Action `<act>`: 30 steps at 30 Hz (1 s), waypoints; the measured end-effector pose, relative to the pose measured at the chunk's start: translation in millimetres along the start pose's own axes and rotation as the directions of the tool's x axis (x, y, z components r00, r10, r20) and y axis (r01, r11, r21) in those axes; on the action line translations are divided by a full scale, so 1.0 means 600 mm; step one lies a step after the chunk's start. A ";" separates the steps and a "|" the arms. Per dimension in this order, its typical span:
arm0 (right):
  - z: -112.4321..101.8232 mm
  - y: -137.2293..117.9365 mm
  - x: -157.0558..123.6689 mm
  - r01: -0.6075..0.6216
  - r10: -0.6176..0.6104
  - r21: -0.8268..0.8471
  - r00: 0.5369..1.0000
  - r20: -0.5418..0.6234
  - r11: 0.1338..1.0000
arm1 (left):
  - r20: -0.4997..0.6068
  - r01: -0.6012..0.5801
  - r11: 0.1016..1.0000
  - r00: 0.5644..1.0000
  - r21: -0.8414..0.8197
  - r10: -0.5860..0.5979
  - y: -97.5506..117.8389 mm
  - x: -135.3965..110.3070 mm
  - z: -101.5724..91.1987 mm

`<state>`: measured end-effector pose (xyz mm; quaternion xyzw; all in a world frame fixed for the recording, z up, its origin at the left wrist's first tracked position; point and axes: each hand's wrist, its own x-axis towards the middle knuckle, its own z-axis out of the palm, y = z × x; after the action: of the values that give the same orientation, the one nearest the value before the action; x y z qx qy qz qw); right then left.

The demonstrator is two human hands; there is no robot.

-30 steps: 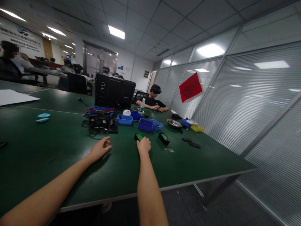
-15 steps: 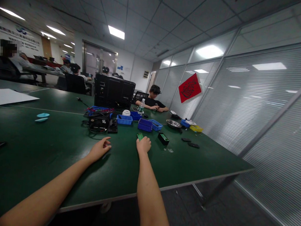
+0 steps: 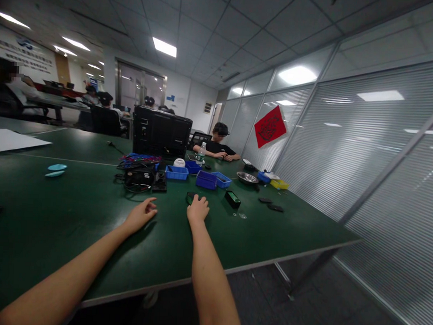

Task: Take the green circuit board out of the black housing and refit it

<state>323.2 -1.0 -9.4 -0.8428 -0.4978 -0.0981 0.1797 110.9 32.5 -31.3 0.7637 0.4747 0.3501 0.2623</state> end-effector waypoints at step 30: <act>-0.024 -0.070 -0.047 0.470 -0.471 -0.043 0.871 -0.136 0.882 | 0.007 0.004 1.000 1.000 -0.027 -0.004 0.008 -0.003 -0.003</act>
<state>272.6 -11.1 2.8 -0.6879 -0.6734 -0.2008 0.1818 111.5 29.0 -27.3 0.7604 0.4705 0.3533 0.2748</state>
